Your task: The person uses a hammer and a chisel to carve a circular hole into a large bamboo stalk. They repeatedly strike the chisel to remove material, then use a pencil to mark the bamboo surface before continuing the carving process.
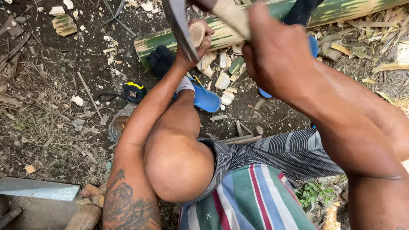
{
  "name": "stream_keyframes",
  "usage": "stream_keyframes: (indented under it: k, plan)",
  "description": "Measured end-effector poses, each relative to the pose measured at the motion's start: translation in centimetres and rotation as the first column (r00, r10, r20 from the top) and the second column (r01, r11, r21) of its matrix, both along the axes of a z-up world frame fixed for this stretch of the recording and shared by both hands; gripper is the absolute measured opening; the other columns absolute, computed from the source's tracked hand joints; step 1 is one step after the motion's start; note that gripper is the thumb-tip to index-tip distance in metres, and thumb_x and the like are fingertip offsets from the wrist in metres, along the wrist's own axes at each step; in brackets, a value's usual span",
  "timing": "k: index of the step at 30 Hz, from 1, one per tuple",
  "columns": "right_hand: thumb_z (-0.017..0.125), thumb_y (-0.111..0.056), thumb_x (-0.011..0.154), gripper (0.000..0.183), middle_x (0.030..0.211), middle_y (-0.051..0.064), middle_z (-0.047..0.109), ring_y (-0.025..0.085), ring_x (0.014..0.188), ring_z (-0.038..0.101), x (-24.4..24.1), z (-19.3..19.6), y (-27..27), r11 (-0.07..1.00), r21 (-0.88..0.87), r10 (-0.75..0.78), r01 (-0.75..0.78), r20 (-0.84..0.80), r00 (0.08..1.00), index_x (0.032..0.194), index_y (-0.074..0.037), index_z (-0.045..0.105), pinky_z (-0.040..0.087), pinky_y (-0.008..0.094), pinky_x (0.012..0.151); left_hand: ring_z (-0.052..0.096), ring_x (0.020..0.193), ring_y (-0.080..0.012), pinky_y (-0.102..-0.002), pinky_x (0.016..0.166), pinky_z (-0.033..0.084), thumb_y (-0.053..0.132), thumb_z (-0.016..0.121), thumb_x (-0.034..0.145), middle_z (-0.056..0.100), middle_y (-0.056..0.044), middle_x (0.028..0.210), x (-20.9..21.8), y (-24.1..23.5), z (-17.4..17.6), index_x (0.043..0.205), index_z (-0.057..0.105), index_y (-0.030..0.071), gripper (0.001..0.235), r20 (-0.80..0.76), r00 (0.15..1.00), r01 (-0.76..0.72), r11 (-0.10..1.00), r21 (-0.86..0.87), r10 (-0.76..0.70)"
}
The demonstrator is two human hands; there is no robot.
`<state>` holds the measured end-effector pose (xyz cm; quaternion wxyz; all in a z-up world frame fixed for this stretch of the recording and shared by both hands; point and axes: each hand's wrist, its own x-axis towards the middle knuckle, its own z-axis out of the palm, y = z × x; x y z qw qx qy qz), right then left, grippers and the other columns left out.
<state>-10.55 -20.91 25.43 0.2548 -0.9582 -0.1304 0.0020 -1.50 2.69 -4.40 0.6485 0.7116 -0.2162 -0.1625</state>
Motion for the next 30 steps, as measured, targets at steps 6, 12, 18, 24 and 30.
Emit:
stream_keyframes:
  k: [6, 12, 18, 24, 30]
  plan:
    - [0.058, -0.003, 0.094, 0.023, 0.083, 0.027, 0.066, 0.049, 0.067, 0.065, 2.1, -6.6, 4.1, 0.981, -0.184, -0.098, 0.068, -0.161, 0.982, 0.113, 0.004, 0.048, 0.049, 0.059, 0.058, 0.070, 0.112, -0.0255, -0.041, 0.098, 0.058, 0.029, 0.081, 0.097, 0.067, -0.014, 0.120, -0.5, 1.1, -4.5, 0.128, 0.050, -0.001, 0.053, 0.366, 0.913, -0.200, 0.980, 0.008, 0.183]
    - [0.059, -0.006, 0.091, 0.027, 0.080, 0.030, 0.065, 0.053, 0.074, 0.063, -0.8, -13.4, 2.5, 0.995, -0.006, -0.096, 0.099, -0.295, 0.951, 0.111, 0.003, 0.045, 0.049, 0.061, 0.067, 0.073, 0.111, -0.0281, -0.044, 0.100, 0.062, 0.032, 0.082, 0.089, 0.072, -0.014, 0.121, -0.5, 1.3, -4.6, 0.137, 0.057, 0.002, 0.062, 0.142, 0.982, -0.142, 0.985, 0.102, 0.127]
    - [0.060, -0.005, 0.091, 0.033, 0.080, 0.033, 0.065, 0.054, 0.077, 0.064, -2.9, -10.5, 1.5, 0.957, 0.028, -0.245, 0.288, -0.452, 0.858, 0.119, 0.002, 0.044, 0.049, 0.061, 0.072, 0.071, 0.095, -0.0274, -0.045, 0.084, 0.059, 0.026, 0.083, 0.084, 0.067, -0.017, 0.106, 2.1, -1.8, -3.7, 0.117, 0.057, -0.002, 0.050, 0.053, 0.776, -0.624, 0.751, 0.214, 0.629]
    - [0.057, -0.004, 0.092, 0.027, 0.082, 0.033, 0.063, 0.054, 0.081, 0.064, -5.5, -12.3, -0.8, 0.924, 0.035, -0.315, 0.381, -0.495, 0.809, 0.117, -0.001, 0.046, 0.048, 0.060, 0.073, 0.074, 0.096, -0.0204, -0.040, 0.088, 0.062, 0.018, 0.073, 0.092, 0.073, -0.009, 0.102, 0.9, -2.1, 5.2, 0.114, 0.065, 0.005, 0.027, 0.083, 0.897, -0.436, 0.900, -0.008, 0.435]
    - [0.053, -0.002, 0.093, 0.018, 0.079, 0.025, 0.063, 0.044, 0.077, 0.067, -5.5, -14.1, -0.3, 0.883, 0.157, -0.301, 0.443, -0.535, 0.790, 0.110, -0.002, 0.047, 0.051, 0.052, 0.071, 0.070, 0.097, -0.0113, -0.028, 0.085, 0.060, 0.020, 0.073, 0.099, 0.070, -0.002, 0.104, 4.4, 0.4, 13.1, 0.118, 0.059, 0.009, 0.026, -0.054, 0.930, -0.365, 0.893, -0.262, 0.364]
